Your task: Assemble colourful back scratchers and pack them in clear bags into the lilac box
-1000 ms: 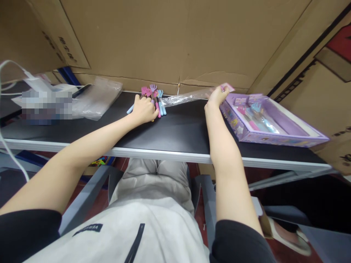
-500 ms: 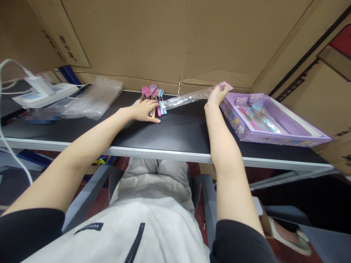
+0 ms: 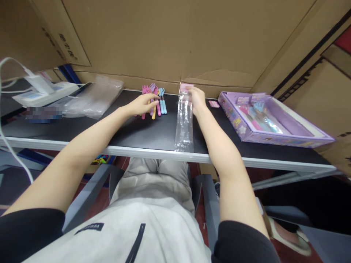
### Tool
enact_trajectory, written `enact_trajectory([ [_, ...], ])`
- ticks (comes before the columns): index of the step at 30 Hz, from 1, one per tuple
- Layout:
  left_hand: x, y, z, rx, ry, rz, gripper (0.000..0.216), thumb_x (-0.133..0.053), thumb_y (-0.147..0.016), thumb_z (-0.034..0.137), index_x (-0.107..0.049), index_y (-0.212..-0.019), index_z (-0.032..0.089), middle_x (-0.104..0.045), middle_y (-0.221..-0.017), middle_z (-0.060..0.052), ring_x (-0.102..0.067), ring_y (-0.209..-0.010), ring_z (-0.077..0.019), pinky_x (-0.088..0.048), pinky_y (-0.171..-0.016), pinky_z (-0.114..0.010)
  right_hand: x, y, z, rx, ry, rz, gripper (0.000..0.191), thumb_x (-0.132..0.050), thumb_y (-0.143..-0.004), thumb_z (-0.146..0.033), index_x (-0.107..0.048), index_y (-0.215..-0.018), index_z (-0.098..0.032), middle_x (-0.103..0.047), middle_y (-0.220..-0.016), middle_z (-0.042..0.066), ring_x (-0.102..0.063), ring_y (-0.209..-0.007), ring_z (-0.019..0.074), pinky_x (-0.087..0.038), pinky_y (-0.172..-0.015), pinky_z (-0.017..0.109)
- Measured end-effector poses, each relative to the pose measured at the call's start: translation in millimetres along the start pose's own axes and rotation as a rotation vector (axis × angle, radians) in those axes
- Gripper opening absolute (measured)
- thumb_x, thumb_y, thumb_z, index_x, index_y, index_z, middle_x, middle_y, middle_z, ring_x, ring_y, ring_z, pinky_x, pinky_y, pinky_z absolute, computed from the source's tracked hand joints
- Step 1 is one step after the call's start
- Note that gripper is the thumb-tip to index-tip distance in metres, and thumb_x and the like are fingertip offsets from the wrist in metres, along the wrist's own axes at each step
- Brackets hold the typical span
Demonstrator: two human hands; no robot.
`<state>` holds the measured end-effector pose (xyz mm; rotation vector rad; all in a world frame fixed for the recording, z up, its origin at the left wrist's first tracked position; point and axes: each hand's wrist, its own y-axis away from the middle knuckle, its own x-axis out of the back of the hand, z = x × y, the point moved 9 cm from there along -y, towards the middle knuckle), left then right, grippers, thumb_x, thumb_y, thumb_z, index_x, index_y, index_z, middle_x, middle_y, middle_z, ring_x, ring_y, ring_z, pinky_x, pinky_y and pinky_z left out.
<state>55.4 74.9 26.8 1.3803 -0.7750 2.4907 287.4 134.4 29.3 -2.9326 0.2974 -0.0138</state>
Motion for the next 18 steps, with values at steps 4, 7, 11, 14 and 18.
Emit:
enact_trajectory([
  [4, -0.2, -1.3, -4.1, 0.102, 0.387, 0.128, 0.038, -0.058, -0.106, 0.045, -0.065, -0.132, 0.017, -0.077, -0.100, -0.009, -0.077, -0.080, -0.0216, -0.061, -0.077, -0.036, -46.1, 34.7, 7.8, -0.055, -0.007, -0.229, 0.015, -0.073, -0.081, -0.012, -0.064, -0.090, -0.019, -0.069, -0.082, 0.003, -0.069, -0.072, 0.0172, -0.065, -0.074, 0.038],
  [7, -9.8, -1.6, -5.3, 0.180, 0.555, 0.123, 0.024, -0.064, -0.102, 0.033, -0.064, -0.121, 0.018, -0.076, -0.098, -0.008, -0.073, -0.069, -0.0173, -0.059, -0.066, -0.032, -61.8, 58.2, 8.4, -0.144, -0.067, -0.275, 0.019, -0.071, -0.082, -0.008, -0.058, -0.087, -0.020, -0.068, -0.078, 0.000, -0.066, -0.065, 0.0139, -0.065, -0.072, 0.035],
  [11, -10.5, -2.7, -8.1, 0.197, 0.647, 0.184, 0.019, -0.075, -0.091, 0.019, -0.063, -0.106, 0.018, -0.076, -0.095, -0.006, -0.069, -0.068, -0.0123, -0.055, -0.057, -0.022, -69.9, 74.9, 7.2, -0.213, -0.097, -0.296, 0.020, -0.065, -0.086, -0.001, -0.056, -0.085, -0.019, -0.065, -0.072, -0.003, -0.064, -0.059, 0.0110, -0.064, -0.069, 0.030],
  [14, -9.2, -1.5, -8.9, 0.209, 0.608, 0.190, 0.016, -0.077, -0.091, 0.018, -0.063, -0.098, 0.017, -0.075, -0.085, -0.005, -0.068, -0.063, -0.0116, -0.055, -0.055, -0.021, -72.4, 79.0, 8.8, -0.222, -0.104, -0.304, 0.022, -0.064, -0.087, 0.001, -0.056, -0.083, -0.019, -0.065, -0.071, -0.003, -0.065, -0.058, 0.0107, -0.064, -0.067, 0.029],
  [18, -9.2, 2.9, 0.7, 0.184, 0.513, 0.122, 0.007, -0.069, -0.096, 0.022, -0.070, -0.099, 0.015, -0.075, -0.074, -0.005, -0.068, -0.054, -0.0148, -0.056, -0.054, -0.026, -73.9, 80.8, 9.2, -0.193, -0.110, -0.300, 0.026, -0.069, -0.086, 0.002, -0.054, -0.079, -0.019, -0.064, -0.070, -0.004, -0.066, -0.057, 0.0104, -0.062, -0.063, 0.025],
])
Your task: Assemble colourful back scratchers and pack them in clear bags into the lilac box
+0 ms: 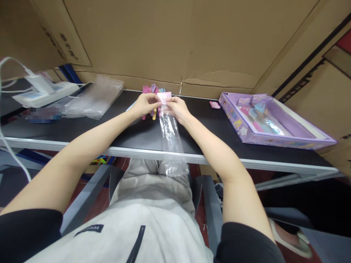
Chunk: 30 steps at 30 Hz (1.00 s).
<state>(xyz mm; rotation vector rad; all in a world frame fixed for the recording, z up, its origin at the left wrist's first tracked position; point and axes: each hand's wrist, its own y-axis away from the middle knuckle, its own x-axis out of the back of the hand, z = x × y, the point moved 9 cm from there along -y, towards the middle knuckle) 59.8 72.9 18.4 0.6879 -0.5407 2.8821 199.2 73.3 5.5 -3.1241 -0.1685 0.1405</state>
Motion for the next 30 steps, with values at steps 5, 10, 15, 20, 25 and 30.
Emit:
enact_trajectory([
  [5, 4.4, 4.7, 6.8, -0.028, -0.054, 0.050, 0.019, -0.066, -0.097, 0.023, -0.080, -0.106, 0.013, -0.075, -0.070, -0.004, -0.069, -0.056, -0.0175, -0.057, -0.060, -0.029, 1.0, 0.6, -1.7, 0.031, -0.007, 0.034, 0.023, -0.065, -0.088, 0.003, -0.062, -0.078, -0.017, -0.066, -0.071, -0.003, -0.066, -0.057, 0.0073, -0.058, -0.060, 0.018],
  [10, 7.7, 5.2, 7.9, -0.051, -0.094, 0.082, 0.028, -0.065, -0.100, 0.028, -0.082, -0.116, 0.013, -0.073, -0.065, -0.003, -0.071, -0.059, -0.0191, -0.059, -0.065, -0.029, 2.5, -2.2, -5.0, 0.070, 0.010, 0.042, 0.019, -0.071, -0.085, -0.001, -0.065, -0.079, -0.017, -0.069, -0.073, -0.002, -0.066, -0.060, 0.0081, -0.060, -0.068, 0.021],
  [15, 8.7, -0.7, -3.3, -0.026, -0.080, 0.103, 0.050, -0.069, -0.099, 0.038, -0.070, -0.143, 0.014, -0.078, -0.079, -0.005, -0.075, -0.067, -0.0208, -0.062, -0.070, -0.031, 1.3, -0.4, -5.1, 0.065, 0.017, 0.033, 0.018, -0.067, -0.084, -0.001, -0.064, -0.076, -0.017, -0.068, -0.072, -0.002, -0.064, -0.060, 0.0076, -0.059, -0.068, 0.021],
  [20, 6.4, -7.4, -10.7, -0.031, 0.015, 0.084, 0.066, -0.071, -0.097, 0.034, -0.054, -0.158, 0.015, -0.080, -0.113, -0.015, -0.078, -0.070, -0.0213, -0.066, -0.069, -0.037, -2.2, 1.4, -2.8, 0.078, 0.052, 0.003, 0.019, -0.070, -0.082, -0.008, -0.070, -0.096, -0.021, -0.070, -0.076, -0.003, -0.064, -0.062, 0.0096, -0.057, -0.064, 0.022],
  [25, 7.0, -9.5, -4.4, -0.078, -0.045, 0.066, 0.067, -0.073, -0.096, 0.035, -0.054, -0.157, 0.017, -0.077, -0.117, -0.016, -0.080, -0.081, -0.0256, -0.068, -0.073, -0.041, 4.7, -6.3, -3.8, 0.140, 0.107, 0.029, 0.037, -0.075, -0.086, -0.025, -0.067, -0.122, -0.028, -0.070, -0.084, -0.003, -0.070, -0.068, 0.0145, -0.061, -0.070, 0.029],
  [30, 6.5, -9.7, 4.3, -0.132, -0.075, 0.050, 0.066, -0.072, -0.093, 0.029, -0.057, -0.155, 0.014, -0.078, -0.107, -0.013, -0.081, -0.096, -0.0287, -0.067, -0.085, -0.043, 16.6, -13.2, -11.1, 0.213, 0.174, 0.075, 0.020, -0.078, -0.089, -0.034, -0.063, -0.098, -0.025, -0.066, -0.081, -0.003, -0.067, -0.060, 0.0127, -0.059, -0.059, 0.026],
])
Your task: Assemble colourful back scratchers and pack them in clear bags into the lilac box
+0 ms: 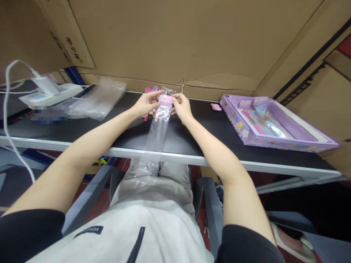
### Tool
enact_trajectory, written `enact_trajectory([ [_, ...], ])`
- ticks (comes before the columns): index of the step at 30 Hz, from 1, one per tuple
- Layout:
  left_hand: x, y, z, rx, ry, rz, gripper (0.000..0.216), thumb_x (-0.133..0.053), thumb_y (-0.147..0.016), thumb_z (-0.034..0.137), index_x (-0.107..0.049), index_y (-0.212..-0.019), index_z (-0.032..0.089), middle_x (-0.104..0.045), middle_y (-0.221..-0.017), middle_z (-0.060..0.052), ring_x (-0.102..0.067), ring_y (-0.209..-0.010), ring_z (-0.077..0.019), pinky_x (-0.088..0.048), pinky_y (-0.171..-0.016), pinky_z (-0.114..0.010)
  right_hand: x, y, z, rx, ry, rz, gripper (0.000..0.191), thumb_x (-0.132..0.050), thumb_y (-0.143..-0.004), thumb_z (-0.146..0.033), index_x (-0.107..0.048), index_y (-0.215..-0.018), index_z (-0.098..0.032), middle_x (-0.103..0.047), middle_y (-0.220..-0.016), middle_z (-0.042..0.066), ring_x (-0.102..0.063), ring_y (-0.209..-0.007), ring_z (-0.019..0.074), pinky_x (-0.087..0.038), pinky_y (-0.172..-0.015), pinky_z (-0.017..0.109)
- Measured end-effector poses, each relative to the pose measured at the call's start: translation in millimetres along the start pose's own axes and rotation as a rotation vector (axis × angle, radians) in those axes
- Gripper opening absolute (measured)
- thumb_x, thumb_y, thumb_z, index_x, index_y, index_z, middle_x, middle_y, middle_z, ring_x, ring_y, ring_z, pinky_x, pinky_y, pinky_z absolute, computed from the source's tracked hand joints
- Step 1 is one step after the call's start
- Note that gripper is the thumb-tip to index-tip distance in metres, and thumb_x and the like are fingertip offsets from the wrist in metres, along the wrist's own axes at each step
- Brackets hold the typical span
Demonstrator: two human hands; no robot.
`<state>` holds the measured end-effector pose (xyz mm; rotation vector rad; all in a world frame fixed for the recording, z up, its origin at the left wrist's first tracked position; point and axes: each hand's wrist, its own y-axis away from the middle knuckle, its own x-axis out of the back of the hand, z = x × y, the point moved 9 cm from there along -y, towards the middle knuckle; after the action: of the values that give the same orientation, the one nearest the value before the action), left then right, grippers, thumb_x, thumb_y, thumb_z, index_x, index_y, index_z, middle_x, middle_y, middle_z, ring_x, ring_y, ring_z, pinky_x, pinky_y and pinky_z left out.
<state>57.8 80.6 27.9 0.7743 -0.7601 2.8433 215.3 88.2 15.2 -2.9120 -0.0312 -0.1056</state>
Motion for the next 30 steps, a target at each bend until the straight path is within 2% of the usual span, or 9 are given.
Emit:
enact_trajectory([
  [4, 1.4, -0.2, 1.2, -0.005, -0.056, 0.008, 0.072, -0.067, -0.092, 0.023, -0.051, -0.161, 0.016, -0.078, -0.102, -0.011, -0.081, -0.094, -0.0268, -0.066, -0.086, -0.042, 3.4, -0.9, -4.2, -0.003, 0.012, 0.004, 0.022, -0.078, -0.089, -0.027, -0.057, -0.083, -0.022, -0.064, -0.076, -0.004, -0.065, -0.059, 0.0091, -0.053, -0.050, 0.018],
  [9, 4.4, -0.3, -2.7, 0.015, -0.094, 0.008, 0.074, -0.064, -0.090, 0.019, -0.050, -0.163, 0.018, -0.078, -0.100, -0.009, -0.079, -0.085, -0.0234, -0.066, -0.080, -0.039, 5.0, 0.2, -6.1, -0.049, 0.014, 0.021, 0.018, -0.070, -0.084, -0.009, -0.059, -0.073, -0.019, -0.066, -0.073, -0.001, -0.065, -0.068, 0.0098, -0.054, -0.053, 0.016],
  [14, 3.4, 0.4, -11.0, 0.044, -0.079, 0.001, 0.075, -0.064, -0.093, 0.021, -0.044, -0.165, 0.019, -0.079, -0.099, -0.010, -0.078, -0.082, -0.0236, -0.066, -0.077, -0.039, 8.7, 0.7, -6.9, -0.071, 0.011, 0.040, 0.017, -0.066, -0.080, -0.004, -0.063, -0.070, -0.017, -0.067, -0.073, -0.001, -0.061, -0.069, 0.0091, -0.053, -0.057, 0.018],
  [18, -3.4, -3.0, -23.1, 0.050, 0.074, -0.032, 0.075, -0.073, -0.087, 0.020, -0.050, -0.159, 0.020, -0.075, -0.093, -0.008, -0.078, -0.076, -0.0255, -0.065, -0.070, -0.039, 10.6, 1.5, -1.6, -0.161, -0.012, 0.059, 0.017, -0.066, -0.083, -0.004, -0.062, -0.071, -0.016, -0.064, -0.071, -0.001, -0.061, -0.071, 0.0091, -0.048, -0.061, 0.019],
  [23, -0.7, -8.5, -30.0, 0.044, 0.358, 0.013, 0.073, -0.082, -0.073, 0.009, -0.062, -0.141, 0.024, -0.067, -0.080, -0.001, -0.078, -0.076, -0.0265, -0.064, -0.068, -0.035, 11.7, -3.6, 9.3, -0.329, -0.131, 0.047, 0.014, -0.065, -0.082, -0.006, -0.058, -0.076, -0.017, -0.067, -0.073, -0.001, -0.064, -0.071, 0.0109, -0.050, -0.066, 0.023],
  [26, 7.8, -8.4, -34.3, 0.118, 0.411, 0.063, 0.067, -0.077, -0.069, -0.001, -0.064, -0.130, 0.023, -0.065, -0.076, 0.001, -0.076, -0.076, -0.0249, -0.062, -0.069, -0.034, 35.9, -20.1, -0.4, -0.282, -0.161, 0.140, 0.011, -0.064, -0.084, -0.011, -0.058, -0.080, -0.018, -0.068, -0.076, -0.001, -0.065, -0.070, 0.0108, -0.050, -0.065, 0.023],
  [30, 39.2, -7.2, -42.2, 0.196, 0.485, 0.257, 0.051, -0.072, -0.068, -0.009, -0.061, -0.109, 0.020, -0.063, -0.078, 0.001, -0.073, -0.080, -0.0218, -0.057, -0.072, -0.029, 107.0, -46.3, -25.6, -0.137, -0.096, 0.409, 0.013, -0.059, -0.090, -0.010, -0.055, -0.081, -0.019, -0.062, -0.069, -0.002, -0.055, -0.058, 0.0078, -0.042, -0.054, 0.019],
])
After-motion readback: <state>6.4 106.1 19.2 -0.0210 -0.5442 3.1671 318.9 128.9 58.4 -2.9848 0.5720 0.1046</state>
